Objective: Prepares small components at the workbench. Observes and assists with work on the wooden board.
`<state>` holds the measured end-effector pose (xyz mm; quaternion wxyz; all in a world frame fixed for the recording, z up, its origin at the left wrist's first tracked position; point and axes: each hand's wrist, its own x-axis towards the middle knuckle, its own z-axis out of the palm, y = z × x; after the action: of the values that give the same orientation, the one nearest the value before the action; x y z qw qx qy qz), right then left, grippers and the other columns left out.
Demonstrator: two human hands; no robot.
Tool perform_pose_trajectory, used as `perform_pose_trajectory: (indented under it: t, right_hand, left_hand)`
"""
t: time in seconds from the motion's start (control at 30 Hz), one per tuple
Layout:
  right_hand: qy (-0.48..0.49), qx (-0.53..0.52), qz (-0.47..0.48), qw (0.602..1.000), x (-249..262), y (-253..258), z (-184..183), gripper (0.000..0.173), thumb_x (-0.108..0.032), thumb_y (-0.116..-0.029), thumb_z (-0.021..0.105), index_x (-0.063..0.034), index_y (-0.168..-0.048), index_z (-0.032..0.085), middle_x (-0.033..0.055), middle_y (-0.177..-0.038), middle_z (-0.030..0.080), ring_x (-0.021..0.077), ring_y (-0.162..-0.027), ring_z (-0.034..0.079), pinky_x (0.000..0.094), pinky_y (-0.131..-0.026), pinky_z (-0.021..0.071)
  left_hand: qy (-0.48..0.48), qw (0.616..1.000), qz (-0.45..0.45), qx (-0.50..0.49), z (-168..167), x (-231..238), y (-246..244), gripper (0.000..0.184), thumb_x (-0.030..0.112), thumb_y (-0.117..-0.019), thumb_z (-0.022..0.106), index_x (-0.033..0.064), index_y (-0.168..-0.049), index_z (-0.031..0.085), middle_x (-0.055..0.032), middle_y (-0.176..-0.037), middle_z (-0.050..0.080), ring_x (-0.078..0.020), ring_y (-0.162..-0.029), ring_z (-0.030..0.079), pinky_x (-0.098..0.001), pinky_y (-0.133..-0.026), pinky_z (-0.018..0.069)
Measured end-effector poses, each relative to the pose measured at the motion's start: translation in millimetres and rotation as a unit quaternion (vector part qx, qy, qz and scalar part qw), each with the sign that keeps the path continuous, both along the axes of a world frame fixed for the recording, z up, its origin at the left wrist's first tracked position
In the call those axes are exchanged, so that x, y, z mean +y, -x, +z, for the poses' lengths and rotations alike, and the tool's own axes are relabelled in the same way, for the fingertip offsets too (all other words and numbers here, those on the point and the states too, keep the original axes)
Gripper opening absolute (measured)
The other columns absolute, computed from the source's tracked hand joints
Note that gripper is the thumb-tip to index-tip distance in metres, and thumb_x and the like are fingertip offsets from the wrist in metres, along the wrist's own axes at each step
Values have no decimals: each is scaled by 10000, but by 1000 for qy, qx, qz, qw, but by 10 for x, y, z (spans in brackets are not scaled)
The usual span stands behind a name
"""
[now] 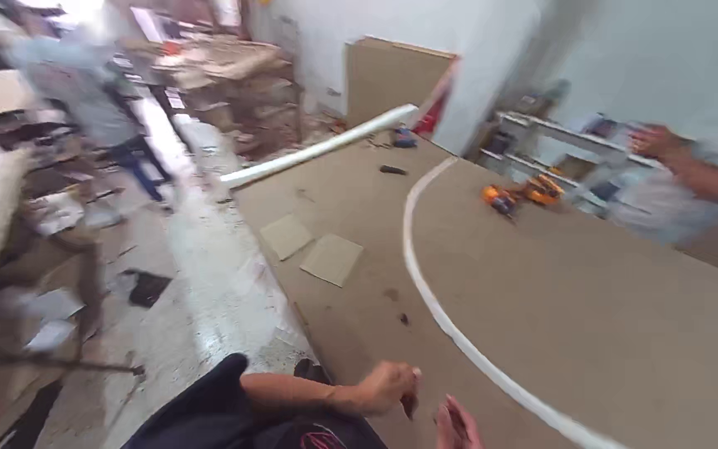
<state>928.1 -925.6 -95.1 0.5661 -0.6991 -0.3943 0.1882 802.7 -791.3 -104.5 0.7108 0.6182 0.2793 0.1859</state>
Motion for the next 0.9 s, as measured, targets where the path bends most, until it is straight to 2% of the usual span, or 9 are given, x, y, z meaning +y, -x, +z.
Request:
perform_pose_trajectory:
  t: [0.1, 0.17, 0.33, 0.4, 0.5, 0.67, 0.77, 0.8, 0.9]
  right_hand:
    - [-1, 2, -43, 999, -40, -20, -1, 342, -266, -979, 662, -40, -1233, 695, 35, -1032, 736, 100, -891, 710, 301, -802, 624]
    - [-13, -1, -49, 999, -6, -76, -30, 323, -285, -982, 670, -75, -1225, 708, 18, -1013, 738, 104, -867, 710, 306, -780, 630]
    - [-21, 10, -50, 998, -29, -137, -75, 316, -302, -993, 671, -97, -1231, 704, -5, -995, 733, 99, -834, 701, 296, -742, 626]
    - [-22, 8, -53, 998, -54, -145, -90, 309, -290, -992, 668, -91, -1225, 705, -2, -984, 729, 99, -823, 696, 284, -724, 620]
    - [-23, 8, -56, 998, -80, -149, -112, 296, -268, -991, 675, -86, -1223, 701, -2, -969, 726, 97, -812, 692, 274, -716, 618]
    - [-1, -3, -67, 998, -112, -163, -102, 298, -309, -992, 674, -130, -1228, 710, -33, -988, 729, 75, -821, 689, 270, -723, 615]
    - [-6, 1, -71, 997, -100, -172, -124, 302, -309, -992, 670, -128, -1230, 711, -32, -989, 731, 78, -823, 692, 273, -722, 618]
    - [-12, 4, -72, 997, -108, -179, -128, 306, -302, -989, 674, -117, -1230, 710, -22, -989, 731, 86, -821, 692, 278, -722, 620]
    - [-18, 8, -71, 997, -122, -119, -74, 342, -288, -968, 695, -67, -1229, 705, 21, -998, 740, 108, -847, 708, 306, -759, 630]
  left_hand:
    - [80, 997, -8, -12, 26, -12, -107, 342, 227, -1113, 410, -46, -1146, 614, -127, -938, 728, -233, -790, 742, -436, -766, 652]
    - [36, 998, -20, -41, -69, 22, -144, 260, 170, -1090, 484, -31, -1182, 619, -130, -999, 738, -245, -853, 747, -441, -813, 650]
    - [-90, 991, -12, -103, -216, -1, -135, 310, 247, -1046, 586, 38, -855, 712, -69, -768, 738, -191, -675, 716, -369, -677, 628]
    - [-110, 989, -18, -98, -178, -27, -141, 372, 296, -1076, 523, 57, -839, 682, -36, -680, 691, -161, -574, 676, -340, -578, 613]
    - [-93, 993, 4, -68, -128, -60, -194, 502, 359, -1098, 391, 114, -694, 562, -3, -548, 567, -125, -452, 538, -298, -460, 484]
    - [-113, 993, -10, -9, -138, -25, -235, 534, 414, -1089, 428, 108, -688, 604, -7, -527, 577, -128, -433, 543, -301, -442, 484]
    - [-62, 998, -17, -15, -171, -27, -242, 474, 404, -1056, 516, 81, -741, 662, -23, -593, 644, -147, -507, 630, -340, -527, 577]
    - [-47, 998, -34, -28, -184, -34, -255, 374, 340, -1047, 549, 63, -831, 677, -35, -675, 677, -164, -587, 667, -367, -598, 605]
    - [-88, 992, -85, -33, -100, -34, -247, 153, 164, -973, 697, 34, -1030, 755, -49, -1200, 737, -167, -1064, 717, -393, -967, 605]
